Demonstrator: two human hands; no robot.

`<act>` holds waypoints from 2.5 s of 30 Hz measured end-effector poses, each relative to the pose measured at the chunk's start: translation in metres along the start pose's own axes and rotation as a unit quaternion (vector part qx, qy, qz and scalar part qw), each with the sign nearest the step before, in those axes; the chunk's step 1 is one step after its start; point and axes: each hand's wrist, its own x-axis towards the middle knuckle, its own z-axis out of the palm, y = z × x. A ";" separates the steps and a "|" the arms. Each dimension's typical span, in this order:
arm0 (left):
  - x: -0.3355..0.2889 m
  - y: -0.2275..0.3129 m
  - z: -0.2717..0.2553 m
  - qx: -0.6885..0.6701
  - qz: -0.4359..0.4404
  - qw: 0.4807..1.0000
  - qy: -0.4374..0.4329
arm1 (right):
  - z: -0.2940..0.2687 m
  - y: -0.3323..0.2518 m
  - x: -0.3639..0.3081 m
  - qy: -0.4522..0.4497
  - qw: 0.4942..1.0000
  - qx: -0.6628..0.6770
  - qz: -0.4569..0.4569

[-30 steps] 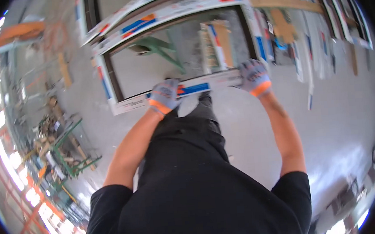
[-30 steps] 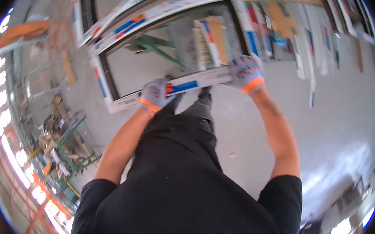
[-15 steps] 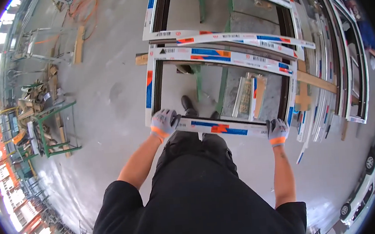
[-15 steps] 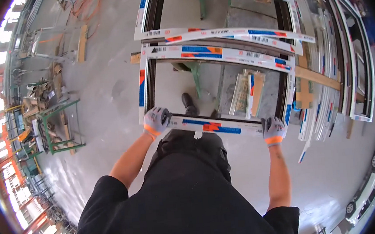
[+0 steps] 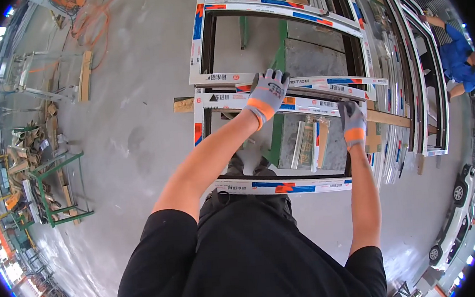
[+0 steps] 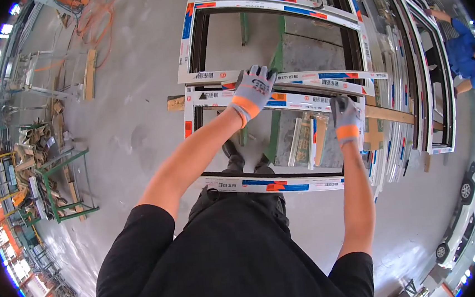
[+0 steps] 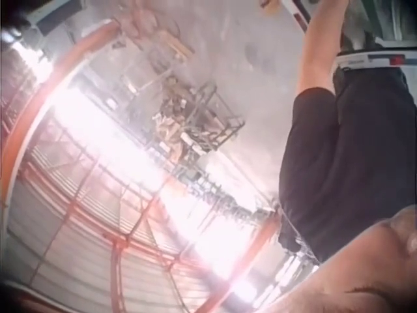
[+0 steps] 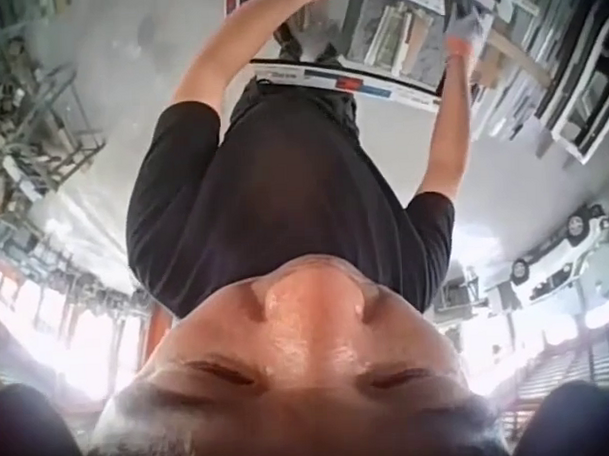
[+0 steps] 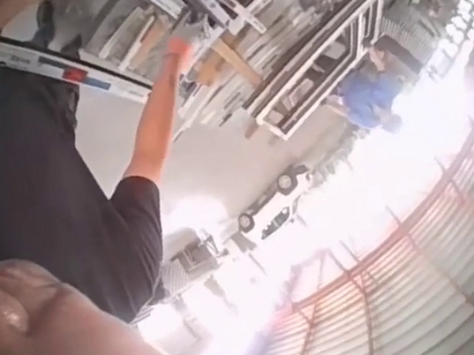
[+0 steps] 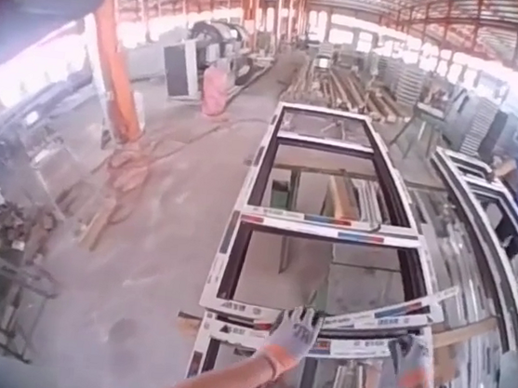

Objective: Cutting profile strips using a miter saw and fitting them onto window frames.

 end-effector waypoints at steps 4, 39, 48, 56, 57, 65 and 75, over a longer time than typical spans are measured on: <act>-0.011 0.022 0.024 0.044 0.050 0.998 0.015 | 0.080 -0.001 0.004 -0.164 0.756 0.551 0.312; 0.016 -0.113 0.028 -0.124 -0.039 0.989 0.065 | 0.022 0.014 0.123 -0.164 0.954 -0.120 -0.220; -0.006 -0.147 0.057 -0.074 -0.077 0.991 0.079 | 0.021 0.023 0.122 -0.160 0.959 -0.041 -0.232; -0.007 -0.135 0.051 -0.055 -0.095 0.991 0.070 | 0.027 0.027 0.119 -0.148 0.958 -0.023 -0.244; -0.009 -0.135 0.050 -0.030 -0.068 0.993 0.090 | 0.028 0.027 0.118 -0.151 0.957 -0.023 -0.246; -0.008 -0.128 0.046 -0.002 -0.049 0.989 0.139 | 0.026 0.020 0.115 -0.110 0.958 -0.079 -0.254; 0.001 -0.100 0.020 0.004 -0.068 0.991 0.118 | 0.028 0.016 0.111 -0.146 0.958 -0.108 -0.220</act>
